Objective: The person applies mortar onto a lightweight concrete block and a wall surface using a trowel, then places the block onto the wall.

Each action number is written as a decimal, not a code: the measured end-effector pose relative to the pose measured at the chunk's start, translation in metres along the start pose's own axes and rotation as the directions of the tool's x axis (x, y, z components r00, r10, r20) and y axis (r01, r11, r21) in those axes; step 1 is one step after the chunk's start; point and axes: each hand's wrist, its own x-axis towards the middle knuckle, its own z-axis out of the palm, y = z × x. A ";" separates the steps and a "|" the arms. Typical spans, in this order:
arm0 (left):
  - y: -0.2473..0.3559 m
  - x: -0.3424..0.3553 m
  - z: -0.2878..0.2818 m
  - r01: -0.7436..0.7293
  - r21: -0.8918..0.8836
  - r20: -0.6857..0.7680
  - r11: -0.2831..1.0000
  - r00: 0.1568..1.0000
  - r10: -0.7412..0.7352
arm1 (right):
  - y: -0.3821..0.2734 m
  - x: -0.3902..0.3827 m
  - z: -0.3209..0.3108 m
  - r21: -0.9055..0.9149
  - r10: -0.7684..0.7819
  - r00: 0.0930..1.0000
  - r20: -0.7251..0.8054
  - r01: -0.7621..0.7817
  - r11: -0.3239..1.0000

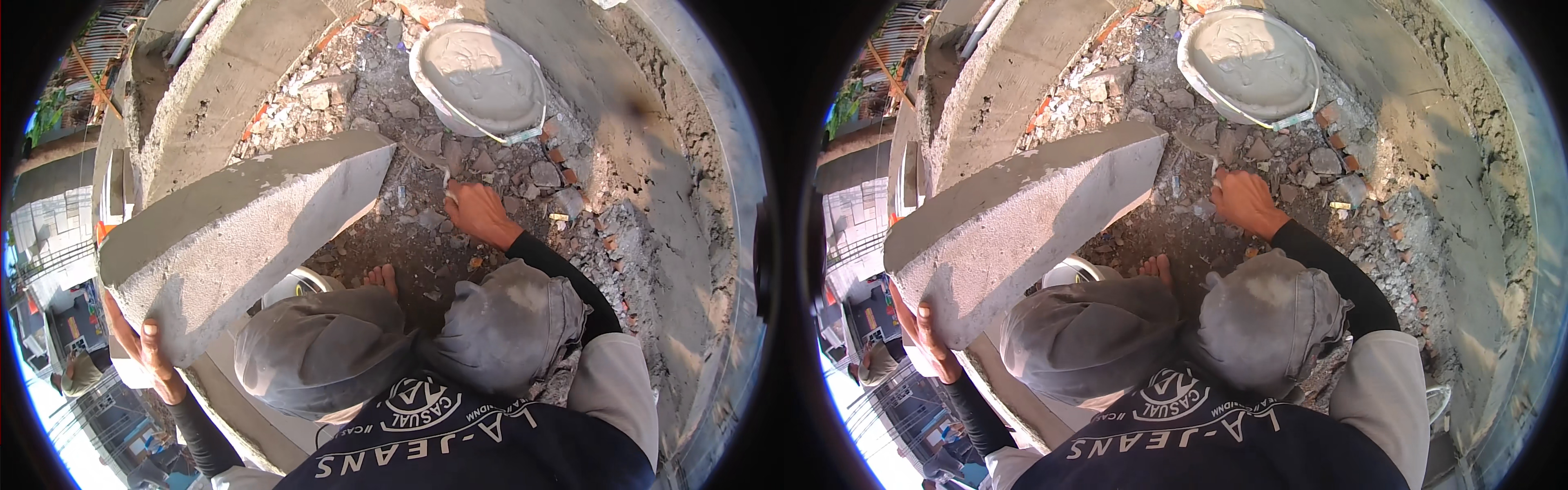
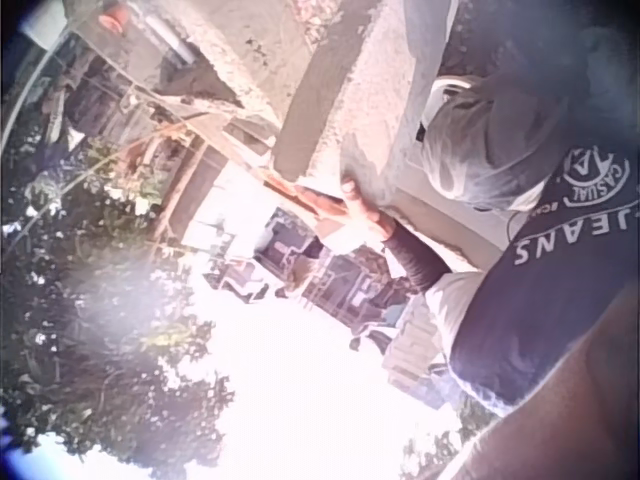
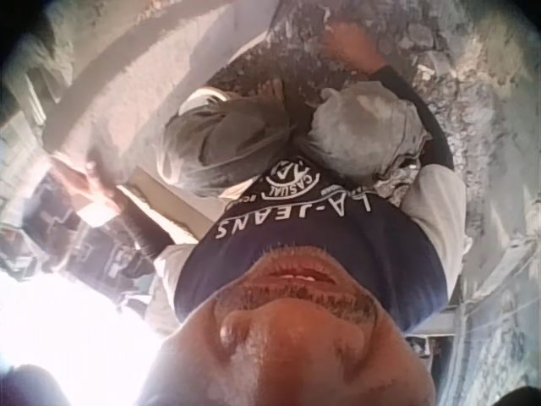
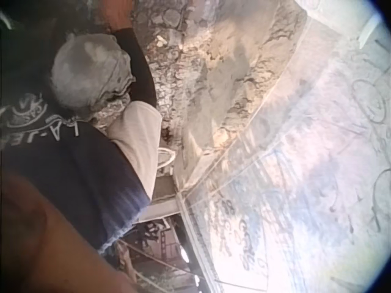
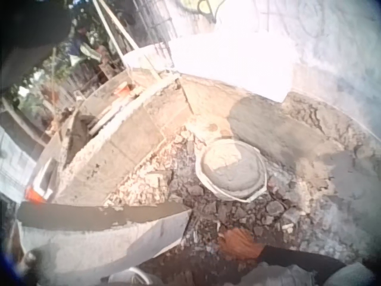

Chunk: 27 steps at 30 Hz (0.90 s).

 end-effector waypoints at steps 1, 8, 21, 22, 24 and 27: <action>0.001 -0.002 -0.001 0.011 -0.032 -0.005 0.999 1.000 -0.011 | 0.000 0.004 -0.013 0.056 -0.003 1.000 0.005 0.003 0.998; 0.010 0.013 0.012 -0.013 -0.037 0.048 0.999 0.999 0.015 | -0.044 0.054 -0.013 0.166 -0.128 0.980 0.149 0.103 0.981; 0.016 0.018 0.010 -0.053 -0.049 0.059 0.997 0.997 0.056 | -0.113 0.066 -0.065 0.356 -0.371 0.924 0.091 0.318 0.879; 0.019 0.018 0.012 -0.062 -0.052 0.071 0.997 0.995 0.066 | -0.111 0.068 -0.051 0.337 -0.441 0.896 -0.048 0.431 0.837; 0.017 0.015 0.011 -0.039 -0.066 0.052 0.997 0.998 0.042 | -0.147 0.050 -0.070 0.332 -0.482 0.875 0.040 0.444 0.833; 0.017 0.016 0.013 -0.015 -0.091 0.065 0.996 0.998 0.021 | -0.171 0.028 -0.105 0.392 -0.545 0.831 0.111 0.467 0.793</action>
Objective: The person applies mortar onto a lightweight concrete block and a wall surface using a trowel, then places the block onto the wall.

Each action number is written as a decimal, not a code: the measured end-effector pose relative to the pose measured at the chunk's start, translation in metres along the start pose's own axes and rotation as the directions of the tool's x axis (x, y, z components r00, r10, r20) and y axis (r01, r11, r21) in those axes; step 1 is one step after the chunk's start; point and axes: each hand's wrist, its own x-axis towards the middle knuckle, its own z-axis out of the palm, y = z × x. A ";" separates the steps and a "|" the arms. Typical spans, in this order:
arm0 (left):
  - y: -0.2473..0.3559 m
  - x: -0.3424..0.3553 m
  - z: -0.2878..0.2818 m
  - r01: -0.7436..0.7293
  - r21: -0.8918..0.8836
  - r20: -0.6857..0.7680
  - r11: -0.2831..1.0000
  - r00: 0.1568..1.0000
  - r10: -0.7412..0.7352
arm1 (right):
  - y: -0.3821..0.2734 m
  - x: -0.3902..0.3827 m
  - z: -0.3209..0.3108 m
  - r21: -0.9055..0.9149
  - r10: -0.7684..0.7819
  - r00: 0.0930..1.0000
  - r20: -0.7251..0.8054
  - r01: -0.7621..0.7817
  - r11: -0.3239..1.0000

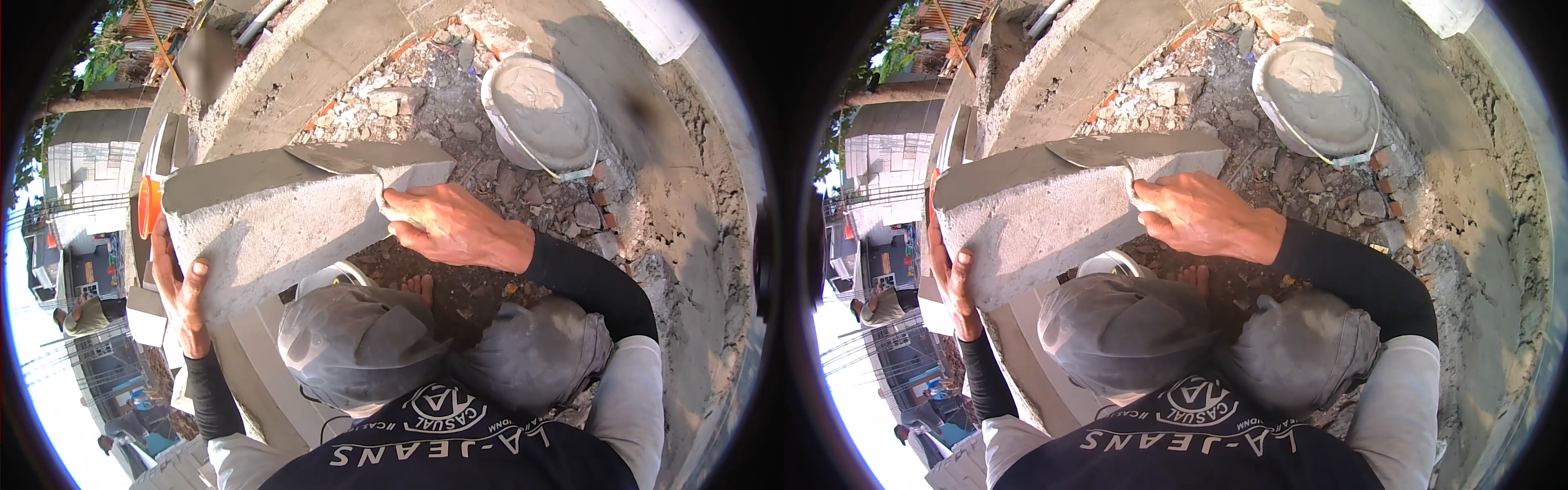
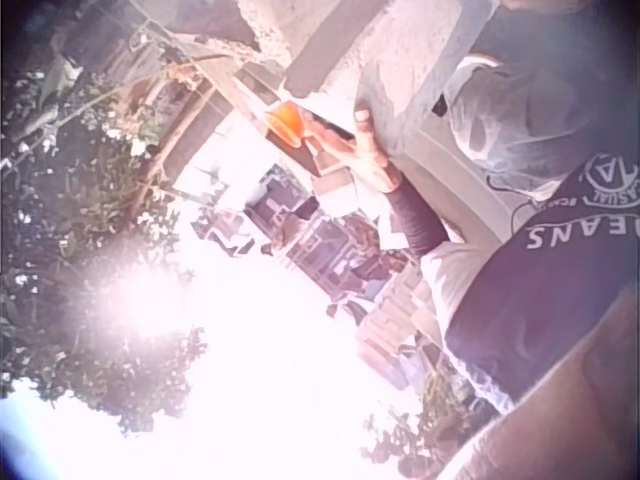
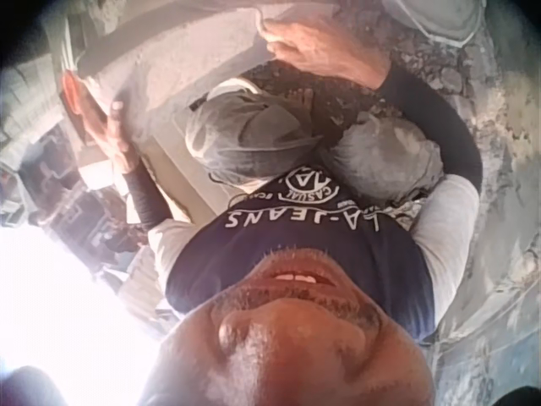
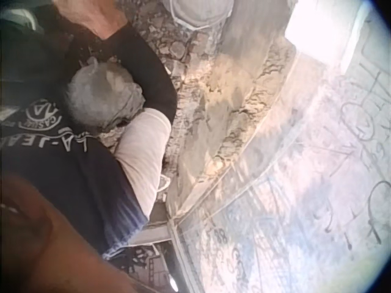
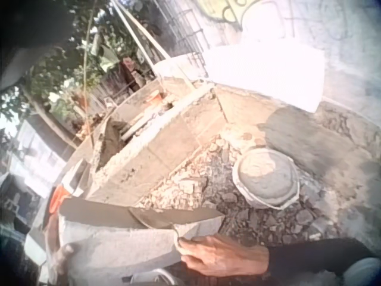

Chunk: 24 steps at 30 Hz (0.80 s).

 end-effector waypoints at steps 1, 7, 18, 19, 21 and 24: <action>0.000 0.002 0.002 0.004 0.004 0.022 1.000 1.000 -0.004 | -0.009 -0.004 -0.010 0.036 -0.073 0.997 0.013 0.072 0.997; -0.008 -0.010 -0.015 0.067 0.049 -0.019 0.997 0.998 -0.066 | 0.007 -0.048 -0.095 -0.138 0.166 0.969 -0.182 -0.192 0.972; 0.012 -0.002 0.004 0.039 -0.009 0.018 0.999 0.999 -0.039 | 0.177 -0.079 -0.160 0.089 0.892 0.451 0.014 -0.889 0.448; 0.009 -0.002 0.005 0.050 0.000 -0.002 0.999 0.999 -0.050 | 0.177 -0.083 -0.162 0.092 0.892 0.452 0.010 -0.889 0.449; 0.002 -0.001 0.001 0.055 0.018 -0.030 0.998 0.998 -0.055 | 0.170 -0.090 -0.166 0.343 0.876 0.475 0.083 -0.839 0.422; -0.002 -0.002 -0.010 0.020 0.020 0.028 1.000 0.999 -0.021 | 0.157 -0.118 -0.167 0.522 0.838 0.539 0.087 -0.741 0.423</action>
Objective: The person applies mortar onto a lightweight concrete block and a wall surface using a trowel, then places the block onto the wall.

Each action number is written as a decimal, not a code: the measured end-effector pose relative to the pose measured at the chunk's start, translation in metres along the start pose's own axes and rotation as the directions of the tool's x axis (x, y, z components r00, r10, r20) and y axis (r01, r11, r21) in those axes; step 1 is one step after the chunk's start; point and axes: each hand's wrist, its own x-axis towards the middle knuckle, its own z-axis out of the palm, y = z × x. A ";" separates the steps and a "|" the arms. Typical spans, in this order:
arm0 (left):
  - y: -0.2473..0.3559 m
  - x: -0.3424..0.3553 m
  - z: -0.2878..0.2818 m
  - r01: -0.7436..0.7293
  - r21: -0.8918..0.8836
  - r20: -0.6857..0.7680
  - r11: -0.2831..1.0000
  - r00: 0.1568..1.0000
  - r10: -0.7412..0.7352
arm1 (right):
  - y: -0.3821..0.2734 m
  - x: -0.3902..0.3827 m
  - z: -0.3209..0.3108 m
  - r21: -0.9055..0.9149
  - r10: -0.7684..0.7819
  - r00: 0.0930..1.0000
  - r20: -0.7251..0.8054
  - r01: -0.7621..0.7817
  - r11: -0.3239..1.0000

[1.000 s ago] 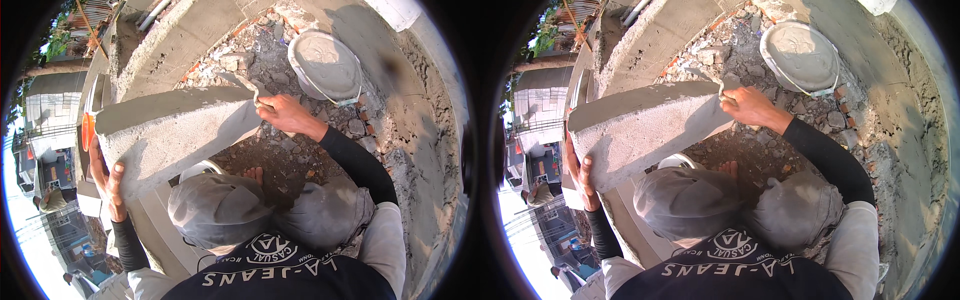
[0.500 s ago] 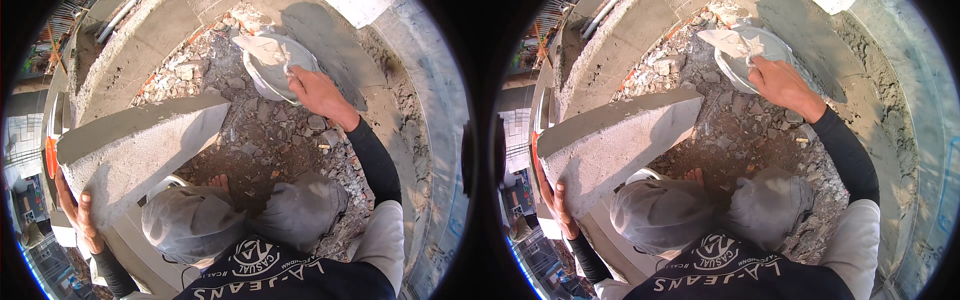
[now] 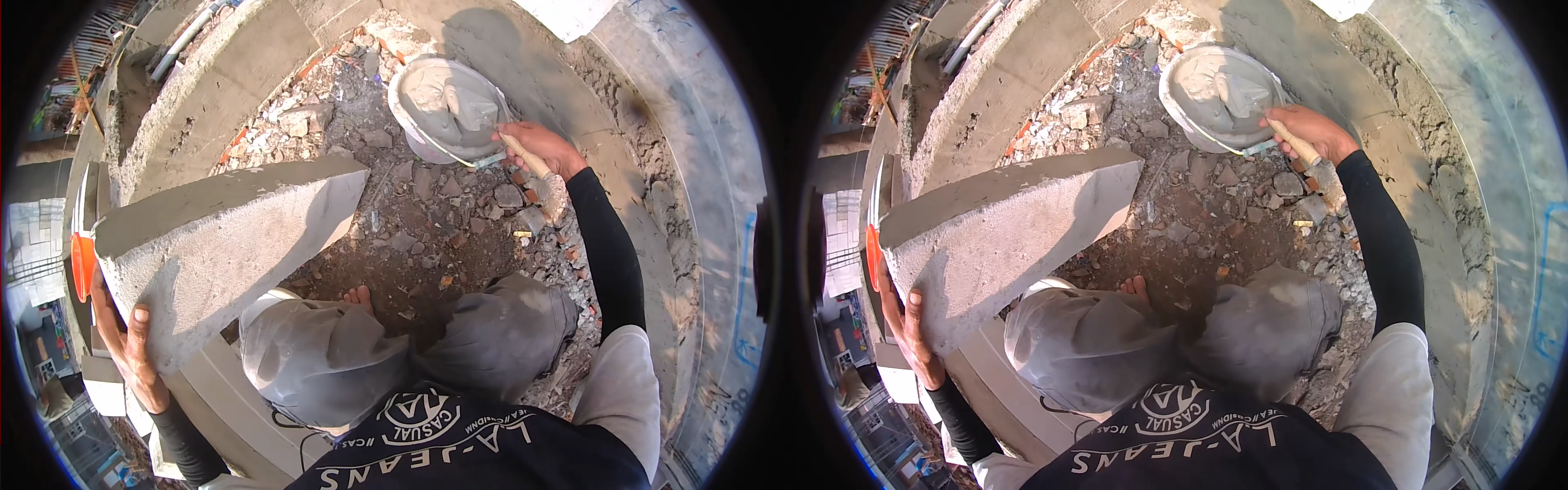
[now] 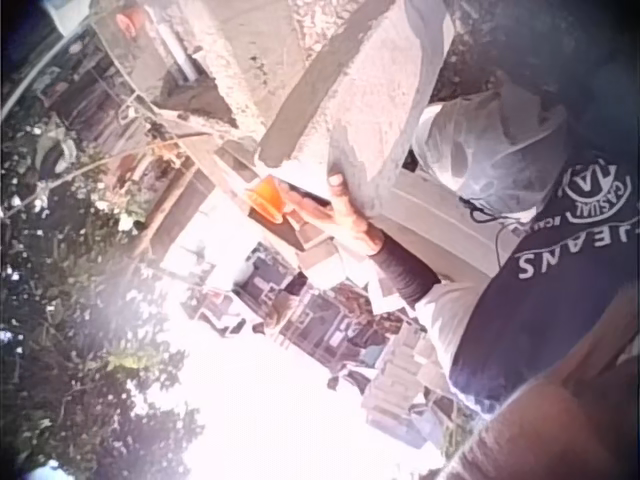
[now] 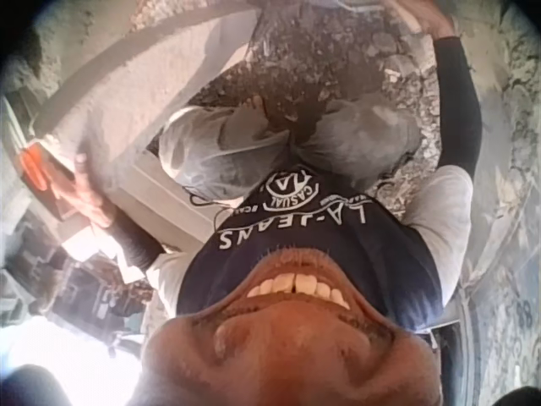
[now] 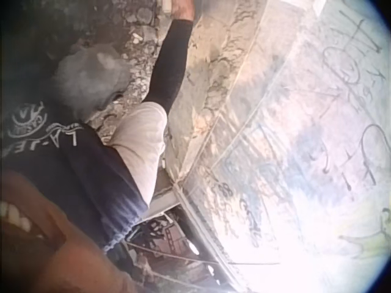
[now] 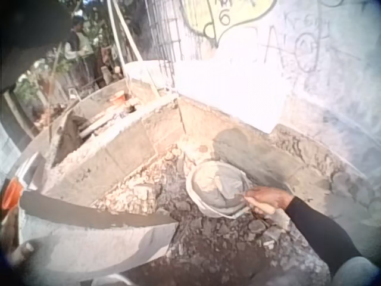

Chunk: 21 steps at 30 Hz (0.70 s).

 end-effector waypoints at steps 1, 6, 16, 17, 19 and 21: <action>0.002 -0.002 0.001 0.006 0.018 -0.003 1.000 1.000 -0.005 | 0.004 -0.008 0.001 0.097 -0.053 0.998 0.023 0.051 0.994; 0.005 0.007 0.014 -0.053 0.015 -0.022 0.998 0.998 0.053 | 0.009 -0.021 0.053 0.186 -0.276 0.958 0.070 0.260 0.948; -0.006 0.003 0.007 -0.009 -0.020 -0.004 1.000 1.000 0.009 | -0.012 -0.006 0.268 -0.352 -0.919 0.368 0.144 0.887 0.300; -0.009 0.001 -0.002 -0.027 0.011 -0.016 1.000 1.000 0.027 | -0.014 -0.017 0.274 -0.357 -0.895 0.404 0.186 0.877 0.322; -0.012 -0.002 0.002 -0.003 -0.019 -0.062 1.000 0.998 0.002 | -0.010 -0.019 0.254 -0.336 -0.900 0.401 0.169 0.882 0.330; -0.004 -0.002 0.006 0.057 -0.076 -0.052 0.995 0.997 -0.061 | 0.002 -0.013 0.237 -0.318 -0.901 0.409 0.145 0.882 0.349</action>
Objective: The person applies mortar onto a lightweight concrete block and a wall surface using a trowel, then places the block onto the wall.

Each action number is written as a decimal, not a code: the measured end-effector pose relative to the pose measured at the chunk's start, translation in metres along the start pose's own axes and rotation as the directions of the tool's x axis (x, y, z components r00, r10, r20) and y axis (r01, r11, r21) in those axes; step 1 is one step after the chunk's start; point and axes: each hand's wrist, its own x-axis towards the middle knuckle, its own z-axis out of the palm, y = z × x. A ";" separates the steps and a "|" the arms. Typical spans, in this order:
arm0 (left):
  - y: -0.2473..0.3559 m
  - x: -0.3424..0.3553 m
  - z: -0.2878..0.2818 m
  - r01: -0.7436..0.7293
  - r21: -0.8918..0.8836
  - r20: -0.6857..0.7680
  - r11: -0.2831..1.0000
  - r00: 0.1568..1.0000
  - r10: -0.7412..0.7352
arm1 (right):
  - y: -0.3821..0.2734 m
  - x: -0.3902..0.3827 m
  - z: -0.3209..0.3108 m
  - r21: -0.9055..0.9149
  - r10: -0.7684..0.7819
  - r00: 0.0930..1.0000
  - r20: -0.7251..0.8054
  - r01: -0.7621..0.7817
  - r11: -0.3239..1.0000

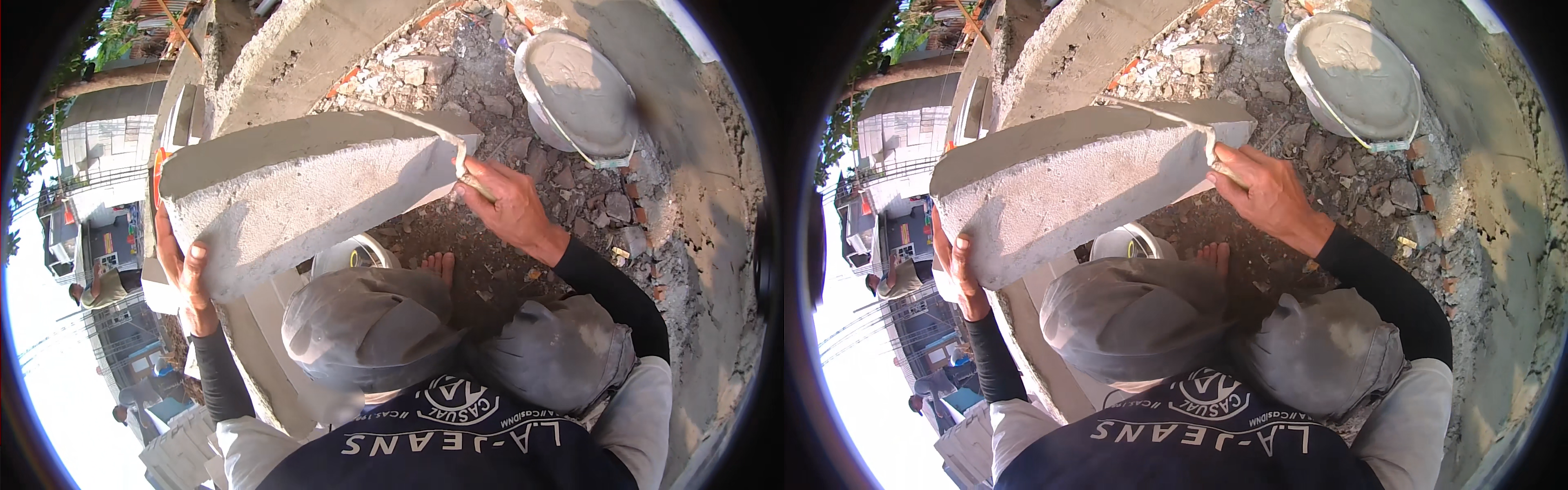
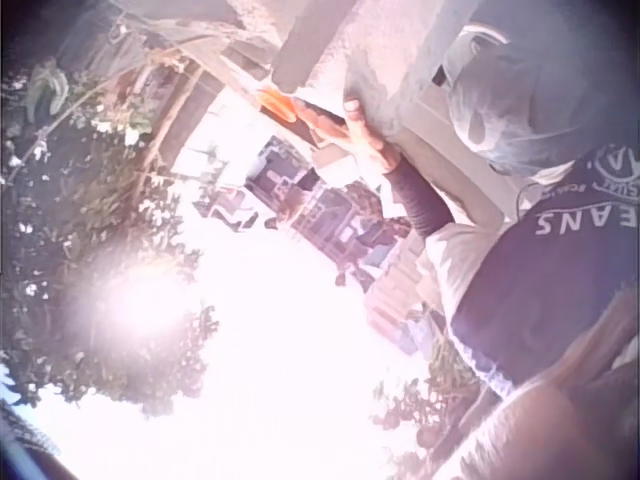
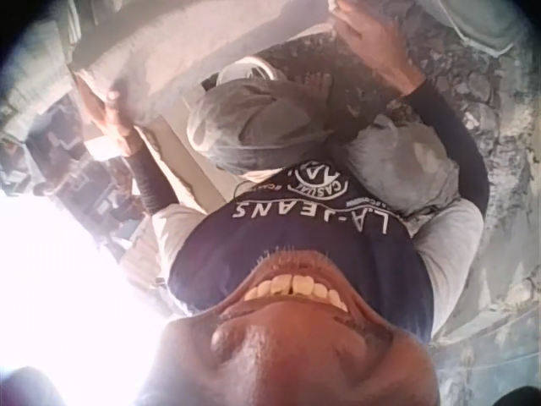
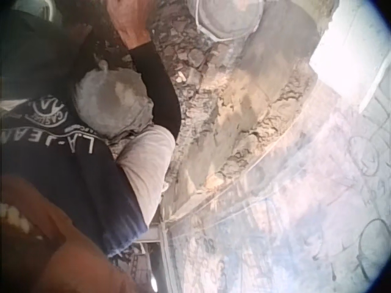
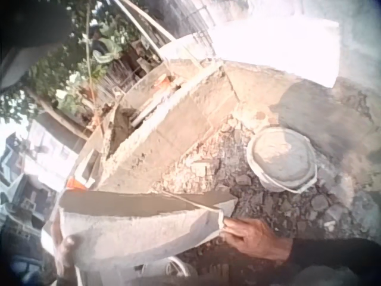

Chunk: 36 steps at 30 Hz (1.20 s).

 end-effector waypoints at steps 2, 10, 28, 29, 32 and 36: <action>0.004 -0.003 0.003 -0.001 0.016 -0.058 1.000 0.998 0.002 | 0.021 0.009 -0.002 -0.129 0.162 0.981 -0.109 -0.176 0.976; 0.013 0.007 0.008 -0.018 0.051 0.044 0.999 0.999 0.016 | -0.068 0.051 -0.008 -0.160 -0.069 0.992 0.108 0.085 0.983; 0.008 -0.002 0.007 0.033 0.103 -0.093 0.994 0.995 -0.023 | 0.004 0.002 0.007 -0.260 0.148 0.983 0.104 -0.117 0.958; 0.008 0.003 0.005 0.029 0.100 -0.037 0.995 0.999 -0.025 | -0.006 0.005 -0.005 -0.271 0.151 0.984 0.091 -0.122 0.955; 0.014 0.004 0.007 0.019 0.060 -0.059 0.998 0.998 -0.015 | -0.033 0.019 -0.002 -0.151 -0.119 0.993 -0.010 0.116 0.982; 0.018 0.006 0.011 0.033 0.076 0.008 0.997 0.999 -0.034 | -0.002 0.038 0.019 -0.302 -0.180 0.982 -0.056 0.155 0.941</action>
